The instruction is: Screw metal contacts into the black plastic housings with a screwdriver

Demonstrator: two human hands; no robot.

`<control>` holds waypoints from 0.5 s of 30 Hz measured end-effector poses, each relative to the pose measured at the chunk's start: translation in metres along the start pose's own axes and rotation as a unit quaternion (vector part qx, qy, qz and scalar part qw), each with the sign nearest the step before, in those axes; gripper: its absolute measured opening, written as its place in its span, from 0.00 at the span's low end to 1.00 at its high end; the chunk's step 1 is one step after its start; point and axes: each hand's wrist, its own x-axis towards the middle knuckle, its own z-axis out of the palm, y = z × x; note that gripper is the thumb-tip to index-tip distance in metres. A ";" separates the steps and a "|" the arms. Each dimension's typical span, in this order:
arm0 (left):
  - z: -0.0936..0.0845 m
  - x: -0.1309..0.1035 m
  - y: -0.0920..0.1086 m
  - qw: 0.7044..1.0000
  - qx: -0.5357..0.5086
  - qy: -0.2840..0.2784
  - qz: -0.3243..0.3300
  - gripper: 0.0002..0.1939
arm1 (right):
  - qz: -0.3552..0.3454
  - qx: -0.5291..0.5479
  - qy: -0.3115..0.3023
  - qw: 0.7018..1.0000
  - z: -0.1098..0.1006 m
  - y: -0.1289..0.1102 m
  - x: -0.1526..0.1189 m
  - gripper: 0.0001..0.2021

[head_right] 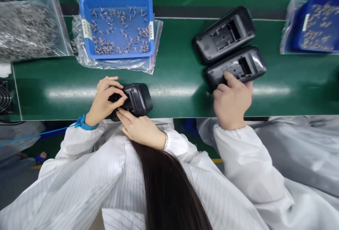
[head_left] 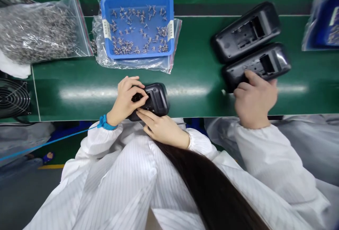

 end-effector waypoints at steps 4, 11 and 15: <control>-0.001 0.004 0.000 1.000 -0.021 -0.009 0.019 0.04 | -0.003 -0.005 0.000 1.000 0.000 0.000 -0.001 0.25; -0.005 0.007 -0.009 0.997 -0.021 -0.063 0.050 0.04 | -0.018 -0.029 0.003 0.999 0.002 0.002 -0.001 0.25; -0.004 0.007 -0.015 0.994 -0.042 -0.065 0.081 0.05 | -0.022 -0.043 -0.009 0.999 0.001 0.003 -0.002 0.25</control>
